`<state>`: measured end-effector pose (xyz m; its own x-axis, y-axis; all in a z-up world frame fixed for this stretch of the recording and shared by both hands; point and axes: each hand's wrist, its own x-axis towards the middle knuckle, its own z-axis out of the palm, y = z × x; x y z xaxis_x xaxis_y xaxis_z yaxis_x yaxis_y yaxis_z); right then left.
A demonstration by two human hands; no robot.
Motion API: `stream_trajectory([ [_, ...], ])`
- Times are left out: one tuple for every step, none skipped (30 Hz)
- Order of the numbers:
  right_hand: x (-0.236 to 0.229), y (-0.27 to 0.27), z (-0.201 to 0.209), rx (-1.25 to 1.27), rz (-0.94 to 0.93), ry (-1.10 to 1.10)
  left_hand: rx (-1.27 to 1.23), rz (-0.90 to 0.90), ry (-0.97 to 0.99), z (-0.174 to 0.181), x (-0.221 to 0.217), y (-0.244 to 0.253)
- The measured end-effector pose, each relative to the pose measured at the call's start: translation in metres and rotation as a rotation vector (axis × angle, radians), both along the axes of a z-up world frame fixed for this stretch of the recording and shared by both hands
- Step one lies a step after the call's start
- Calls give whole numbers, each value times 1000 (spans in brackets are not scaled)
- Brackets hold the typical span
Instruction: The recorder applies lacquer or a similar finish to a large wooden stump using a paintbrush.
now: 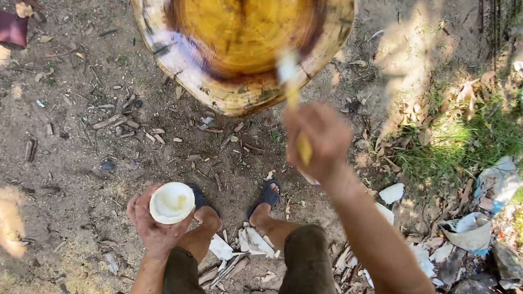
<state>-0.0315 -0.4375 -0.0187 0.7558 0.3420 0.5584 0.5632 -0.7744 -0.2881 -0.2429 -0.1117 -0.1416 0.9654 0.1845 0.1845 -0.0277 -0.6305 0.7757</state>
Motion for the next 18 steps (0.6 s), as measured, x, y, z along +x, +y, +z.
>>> stream_trajectory([
  [-28, 17, 0, 101, 148, 47, 29, 3, 25, -8, 3, 1],
  [-56, 34, 1, 202, 297, 94, 58, 6, 50, -15, 6, 2],
  [-68, 33, -9, 198, 294, 79, 56, 1, 35, -23, 11, 1],
  [-81, 32, -18, 256, 333, 131, 72, -15, 12, -30, 15, -1],
  [-91, 30, -30, 315, 382, 171, 92, -24, -23, -39, 22, -4],
  [-94, 19, -62, 311, 389, 145, 93, -20, -50, -54, 27, -7],
  [-99, 10, -96, 717, 251, 188, 41, -26, -67, -68, 30, -8],
  [-103, 1, -130, 1120, 107, 234, -10, -33, -83, -82, 33, -10],
  [-97, -11, -162, 1125, 123, 209, -3, -34, -111, -95, 39, -12],
  [-91, -22, -193, 1334, 70, 244, -78, -47, -130, -108, 44, -14],
  [-86, -33, -225, 1542, 16, 285, -154, -62, -146, -122, 47, -16],
  [-86, -45, -259, 1546, 35, 264, -148, -66, -170, -130, 48, -18],
  [-85, -57, -292, 1575, -86, 342, -243, -71, -142, -137, 50, -20],
  [-82, -69, -325, 1600, -206, 422, -337, -78, -113, -143, 52, -21],
  [-79, -73, -336, 1603, -186, 401, -333, -84, -138, -151, 53, -22],
  [-75, -77, -347, 1536, -270, 511, -373, -76, -137, -159, 54, -23],
  [-73, -81, -356, 1463, -356, 618, -414, -69, -133, -165, 55, -23],
  [-68, -77, -344, 1467, -342, 596, -413, -78, -155, -163, 60, -27],
])
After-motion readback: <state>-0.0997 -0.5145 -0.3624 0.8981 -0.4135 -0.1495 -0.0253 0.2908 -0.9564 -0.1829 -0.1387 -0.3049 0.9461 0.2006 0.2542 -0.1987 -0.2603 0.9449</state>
